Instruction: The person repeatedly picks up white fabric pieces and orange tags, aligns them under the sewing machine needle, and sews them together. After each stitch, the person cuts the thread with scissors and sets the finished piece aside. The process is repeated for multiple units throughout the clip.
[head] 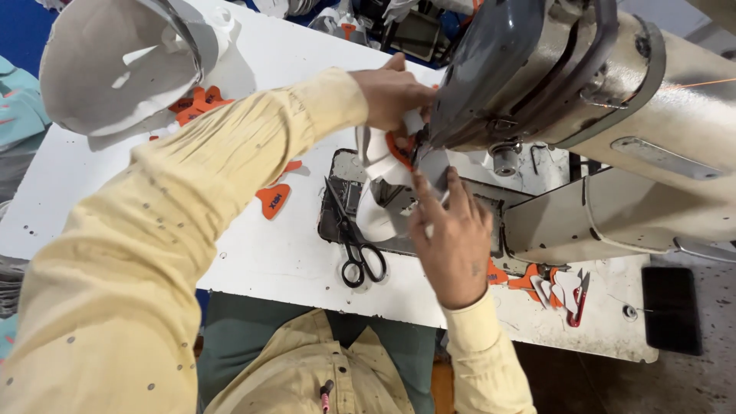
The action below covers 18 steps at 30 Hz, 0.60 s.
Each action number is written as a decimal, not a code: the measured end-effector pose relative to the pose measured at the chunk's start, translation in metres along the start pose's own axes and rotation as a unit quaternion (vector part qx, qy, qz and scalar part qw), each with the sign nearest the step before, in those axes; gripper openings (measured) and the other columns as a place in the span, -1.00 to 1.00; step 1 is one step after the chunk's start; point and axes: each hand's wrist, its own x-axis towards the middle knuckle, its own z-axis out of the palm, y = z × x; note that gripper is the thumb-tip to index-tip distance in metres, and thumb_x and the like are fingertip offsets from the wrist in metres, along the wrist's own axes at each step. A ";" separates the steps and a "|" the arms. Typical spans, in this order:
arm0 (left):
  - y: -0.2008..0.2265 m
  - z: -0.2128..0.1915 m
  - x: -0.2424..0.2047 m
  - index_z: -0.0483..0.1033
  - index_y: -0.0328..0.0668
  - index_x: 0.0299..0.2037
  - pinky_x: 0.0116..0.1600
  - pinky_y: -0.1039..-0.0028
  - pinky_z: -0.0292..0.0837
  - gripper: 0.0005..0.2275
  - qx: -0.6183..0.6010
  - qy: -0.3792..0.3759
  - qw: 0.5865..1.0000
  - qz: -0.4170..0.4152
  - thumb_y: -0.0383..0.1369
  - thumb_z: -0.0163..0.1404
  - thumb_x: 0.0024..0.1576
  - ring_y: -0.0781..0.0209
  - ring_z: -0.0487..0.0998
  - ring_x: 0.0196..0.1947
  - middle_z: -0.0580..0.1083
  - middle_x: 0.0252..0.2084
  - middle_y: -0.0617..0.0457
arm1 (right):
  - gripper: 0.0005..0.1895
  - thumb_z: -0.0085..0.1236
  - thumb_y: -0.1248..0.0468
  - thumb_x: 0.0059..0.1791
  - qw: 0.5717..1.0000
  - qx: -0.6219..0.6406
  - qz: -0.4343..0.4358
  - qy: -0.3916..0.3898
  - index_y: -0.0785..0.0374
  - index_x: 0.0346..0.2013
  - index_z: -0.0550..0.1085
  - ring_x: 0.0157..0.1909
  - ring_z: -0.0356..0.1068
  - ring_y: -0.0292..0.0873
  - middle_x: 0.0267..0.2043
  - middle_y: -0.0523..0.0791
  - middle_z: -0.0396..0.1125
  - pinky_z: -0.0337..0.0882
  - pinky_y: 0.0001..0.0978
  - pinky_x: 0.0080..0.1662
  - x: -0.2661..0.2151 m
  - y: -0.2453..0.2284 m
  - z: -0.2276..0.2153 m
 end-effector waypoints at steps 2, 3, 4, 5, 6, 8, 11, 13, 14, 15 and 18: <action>-0.004 0.001 -0.014 0.47 0.08 0.01 0.26 0.20 0.02 -0.57 -0.015 0.009 1.000 -0.009 -0.29 0.33 -0.08 0.11 0.55 -0.14 0.62 -0.21 0.12 | -0.56 0.11 0.28 0.07 1.000 0.004 -0.011 0.001 0.01 0.27 0.48 0.16 0.48 0.19 0.20 0.22 0.39 0.34 0.00 0.23 0.003 0.015 0.001; -0.006 0.003 -0.020 0.47 0.05 -0.04 0.28 0.20 0.02 -0.60 -0.032 0.018 0.999 -0.017 -0.26 0.31 -0.06 0.14 0.59 -0.17 0.63 -0.21 0.12 | -0.59 0.10 0.32 0.09 1.000 0.008 -0.022 0.002 -0.02 0.24 0.50 0.20 0.49 0.15 0.22 0.15 0.42 0.35 -0.01 0.29 0.004 0.023 0.002; -0.007 0.007 -0.025 0.47 0.05 -0.04 0.28 0.20 0.02 -0.60 -0.032 0.016 0.999 -0.016 -0.26 0.31 -0.06 0.14 0.59 -0.17 0.63 -0.21 0.12 | -0.59 0.10 0.32 0.09 1.000 0.008 -0.021 0.002 -0.02 0.24 0.50 0.20 0.49 0.15 0.22 0.15 0.42 0.35 -0.01 0.29 0.008 0.024 -0.003; -0.007 0.012 -0.030 0.46 0.02 -0.03 0.25 0.18 0.07 -0.60 -0.036 0.024 0.998 -0.040 -0.22 0.29 -0.04 0.10 0.59 -0.16 0.63 -0.21 0.09 | -0.59 0.12 0.32 0.06 0.999 0.039 -0.011 -0.012 -0.06 0.19 0.53 0.11 0.53 0.03 0.22 0.08 0.43 0.33 0.01 0.27 0.012 0.025 -0.009; -0.006 0.016 -0.035 0.45 0.00 -0.02 0.22 0.16 0.12 -0.60 -0.040 0.032 0.997 -0.064 -0.17 0.28 -0.02 0.06 0.59 -0.15 0.62 -0.22 0.06 | -0.59 0.15 0.32 0.02 0.997 0.069 -0.002 -0.025 -0.10 0.15 0.57 0.01 0.56 -0.10 0.21 0.02 0.44 0.32 0.04 0.26 0.016 0.026 -0.015; -0.009 0.027 -0.044 0.44 -0.06 0.00 0.16 0.14 0.21 -0.58 -0.048 0.056 0.994 -0.081 -0.14 0.27 0.00 0.00 0.59 -0.13 0.61 -0.20 0.00 | -0.59 0.16 0.34 0.01 0.996 0.077 0.004 -0.041 -0.12 0.13 0.59 -0.09 0.54 -0.15 0.22 -0.07 0.45 0.34 0.00 0.26 0.020 0.035 -0.014; -0.006 0.043 -0.060 0.42 -0.17 0.02 0.04 0.12 0.36 -0.52 -0.073 0.103 0.986 -0.111 -0.08 0.26 0.03 -0.12 0.59 -0.12 0.58 -0.17 -0.11 | -0.57 0.17 0.37 -0.01 0.995 0.089 -0.007 -0.050 -0.13 0.10 0.59 -0.09 0.53 -0.21 0.22 -0.19 0.46 0.35 -0.05 0.27 0.023 0.052 -0.005; -0.002 0.047 -0.065 0.41 -0.24 0.02 -0.01 0.13 0.43 -0.49 -0.091 0.130 0.980 -0.122 -0.05 0.26 0.03 -0.17 0.59 -0.11 0.57 -0.15 -0.17 | -0.57 0.17 0.39 -0.01 0.995 0.091 -0.024 -0.043 -0.13 0.09 0.59 0.02 0.54 -0.20 0.22 -0.23 0.46 0.34 -0.06 0.28 0.024 0.057 -0.002; 0.001 0.046 -0.065 0.41 -0.26 0.01 -0.02 0.14 0.44 -0.48 -0.095 0.138 0.977 -0.133 -0.05 0.26 0.03 -0.16 0.59 -0.12 0.57 -0.15 -0.18 | -0.54 0.16 0.41 -0.02 0.994 0.100 -0.028 -0.039 -0.11 0.11 0.58 0.04 0.52 -0.18 0.22 -0.22 0.45 0.35 -0.08 0.26 0.024 0.056 -0.003; 0.003 0.046 -0.066 0.41 -0.29 -0.01 -0.03 0.14 0.45 -0.48 -0.099 0.148 0.973 -0.146 -0.05 0.26 0.02 -0.16 0.60 -0.12 0.57 -0.14 -0.18 | -0.52 0.15 0.44 -0.03 0.993 0.109 -0.035 -0.037 -0.09 0.13 0.58 0.07 0.51 -0.15 0.22 -0.20 0.44 0.36 -0.09 0.24 0.026 0.054 -0.004; 0.007 0.045 -0.069 0.40 -0.29 0.01 -0.02 0.14 0.44 -0.47 -0.102 0.131 0.972 -0.168 -0.04 0.26 0.02 -0.16 0.60 -0.13 0.57 -0.18 -0.19 | -0.47 0.13 0.48 -0.04 0.994 0.103 -0.017 -0.030 -0.08 0.15 0.57 0.04 0.48 -0.11 0.23 -0.19 0.44 0.37 -0.14 0.21 0.021 0.047 -0.004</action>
